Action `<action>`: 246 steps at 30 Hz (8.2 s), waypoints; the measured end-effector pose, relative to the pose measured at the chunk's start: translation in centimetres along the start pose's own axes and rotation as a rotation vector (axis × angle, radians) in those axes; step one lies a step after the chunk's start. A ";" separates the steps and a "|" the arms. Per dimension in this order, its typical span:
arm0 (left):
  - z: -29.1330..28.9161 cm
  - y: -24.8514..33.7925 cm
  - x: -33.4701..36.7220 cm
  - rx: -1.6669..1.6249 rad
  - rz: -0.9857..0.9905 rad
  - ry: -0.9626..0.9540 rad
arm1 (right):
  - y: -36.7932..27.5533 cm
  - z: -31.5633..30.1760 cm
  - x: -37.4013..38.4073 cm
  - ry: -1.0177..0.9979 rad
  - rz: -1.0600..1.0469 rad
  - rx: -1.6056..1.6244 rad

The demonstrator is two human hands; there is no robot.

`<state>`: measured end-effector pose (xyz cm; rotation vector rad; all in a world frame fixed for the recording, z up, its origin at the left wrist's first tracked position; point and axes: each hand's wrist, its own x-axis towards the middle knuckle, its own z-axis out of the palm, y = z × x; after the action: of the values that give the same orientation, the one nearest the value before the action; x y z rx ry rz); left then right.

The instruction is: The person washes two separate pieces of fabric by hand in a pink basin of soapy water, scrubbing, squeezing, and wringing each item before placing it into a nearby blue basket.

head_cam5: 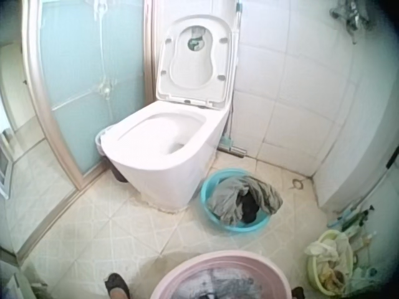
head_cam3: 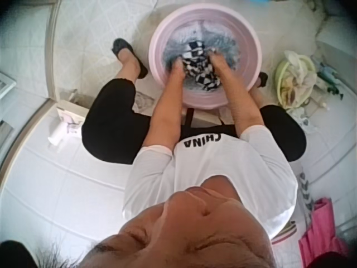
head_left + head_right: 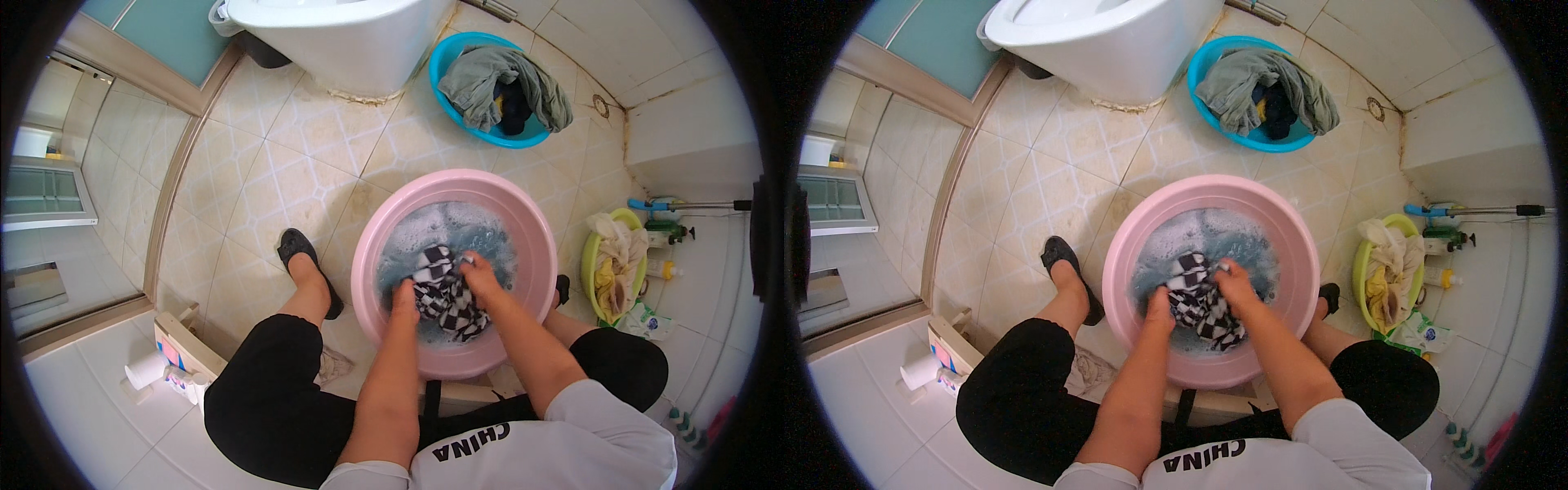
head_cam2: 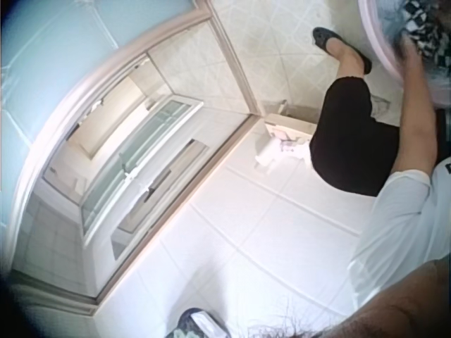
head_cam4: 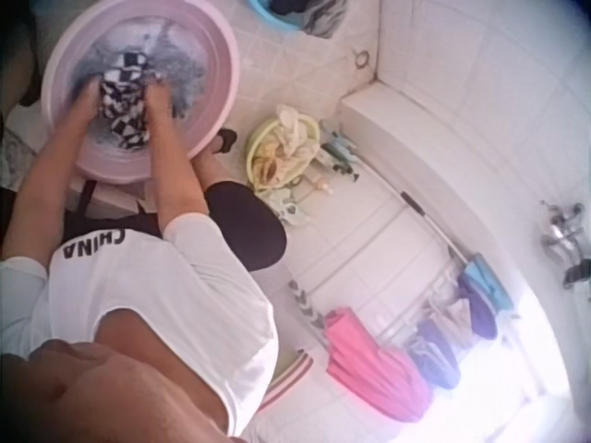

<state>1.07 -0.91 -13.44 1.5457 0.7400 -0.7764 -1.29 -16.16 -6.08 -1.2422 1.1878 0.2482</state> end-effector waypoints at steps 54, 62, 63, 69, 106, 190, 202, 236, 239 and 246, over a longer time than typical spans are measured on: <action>3.2 5.1 0.1 0.859 0.316 -0.156 | 6.3 -5.7 2.0 0.137 -0.144 0.080; 7.1 7.9 -15.5 0.894 1.361 -0.453 | -0.9 -6.3 -2.0 -0.670 0.110 1.134; 7.2 8.4 -16.4 0.893 1.370 -0.457 | -2.1 -6.1 -3.0 -0.670 0.100 1.135; 7.2 11.2 -18.7 0.785 1.738 -0.213 | -6.2 -4.7 -7.1 -0.888 -0.076 1.266; 2.3 4.3 -0.9 1.129 0.493 -0.095 | 2.0 -4.4 1.5 -0.100 -0.072 -0.009; -2.1 23.7 -30.9 0.385 1.180 -0.475 | -13.5 -9.7 -19.3 -0.711 -1.096 0.247; 0.5 27.6 -39.0 -0.030 1.432 -0.467 | -12.9 -7.1 -21.2 -0.726 -1.103 0.131; 0.9 23.8 -16.4 0.090 0.576 -0.828 | -9.0 -4.9 -17.1 -1.102 -0.327 0.975; 1.8 19.1 -15.5 -0.139 0.146 -0.956 | -8.3 -5.1 -17.4 -1.373 -0.297 1.108; 5.2 20.1 -17.7 -0.658 0.270 -1.468 | -7.6 -2.3 -17.4 -1.717 -0.167 1.230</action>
<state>6.93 -8.63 12.05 0.2142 -0.3173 -1.0523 -4.64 -13.49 12.53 0.2045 -0.3710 0.2637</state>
